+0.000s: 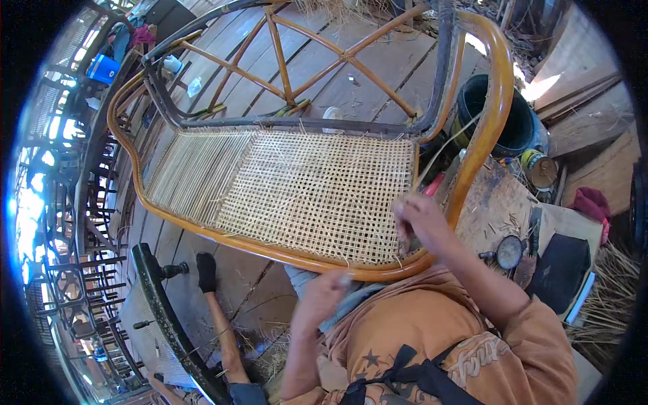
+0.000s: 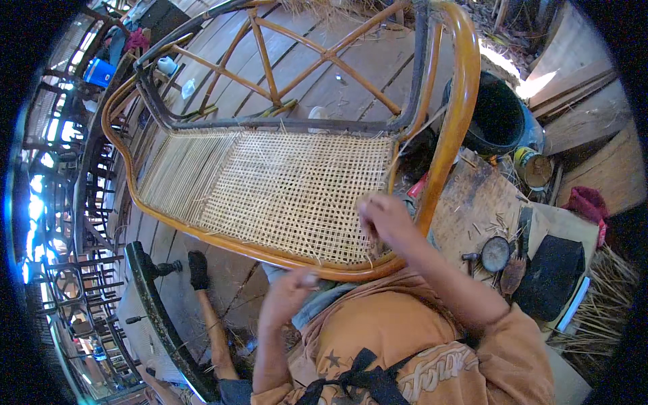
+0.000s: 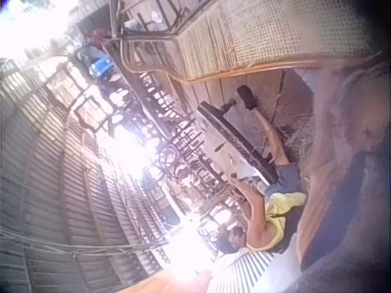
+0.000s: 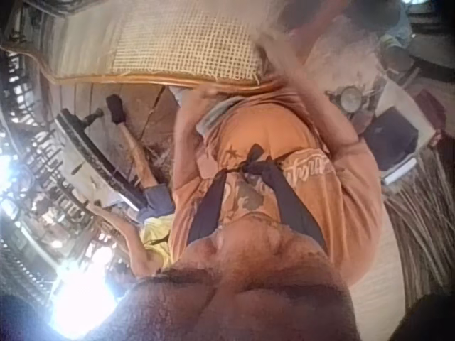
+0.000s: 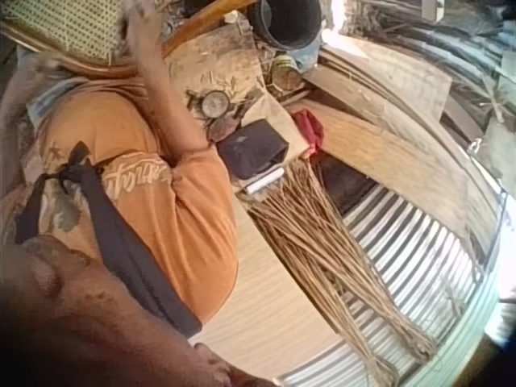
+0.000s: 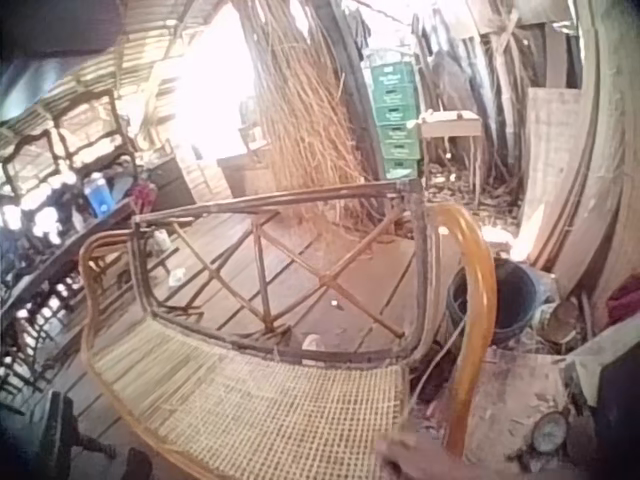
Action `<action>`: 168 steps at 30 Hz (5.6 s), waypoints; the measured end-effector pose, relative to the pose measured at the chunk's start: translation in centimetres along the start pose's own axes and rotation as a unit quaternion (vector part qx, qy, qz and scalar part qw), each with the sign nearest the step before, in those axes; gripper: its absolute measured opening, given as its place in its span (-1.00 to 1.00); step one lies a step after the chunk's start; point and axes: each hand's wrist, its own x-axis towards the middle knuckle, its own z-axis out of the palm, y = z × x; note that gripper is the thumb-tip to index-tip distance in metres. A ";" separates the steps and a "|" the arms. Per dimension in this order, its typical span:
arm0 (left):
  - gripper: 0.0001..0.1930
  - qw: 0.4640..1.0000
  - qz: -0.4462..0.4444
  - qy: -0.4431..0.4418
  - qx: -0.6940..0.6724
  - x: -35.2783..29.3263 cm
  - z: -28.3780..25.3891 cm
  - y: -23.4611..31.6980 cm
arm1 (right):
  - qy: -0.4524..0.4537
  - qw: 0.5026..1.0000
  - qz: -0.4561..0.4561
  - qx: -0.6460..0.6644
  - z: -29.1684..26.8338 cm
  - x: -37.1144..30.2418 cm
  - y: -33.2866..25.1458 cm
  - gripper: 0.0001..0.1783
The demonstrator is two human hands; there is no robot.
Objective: The recorder is weaving and securing a rattan or cane mesh into a wooden chair frame.
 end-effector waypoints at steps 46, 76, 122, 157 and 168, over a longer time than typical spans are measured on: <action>-0.78 0.967 -0.138 0.212 -0.027 6.6 -13.2 -14.7 | 0.412 0.870 -0.036 -0.270 -8.4 18.6 6.0 -0.76; -0.80 0.960 -0.165 0.224 0.016 7.6 -12.5 -12.9 | 0.134 0.837 -0.365 -0.385 -6.2 -2.7 -2.8 -0.87; -0.80 0.849 -0.182 0.400 0.295 13.5 -20.2 -16.6 | 0.211 0.886 -0.015 -0.413 -3.5 27.7 6.1 -0.78; -0.83 0.865 -0.164 0.470 -0.071 5.3 -18.8 -15.7 | 0.237 0.867 -0.134 -0.417 -3.3 22.3 0.8 -0.78; -0.86 0.923 -0.211 0.240 -0.214 -5.2 -7.1 -11.8 | 0.097 0.939 0.096 -0.315 -14.6 -10.2 -5.8 -0.79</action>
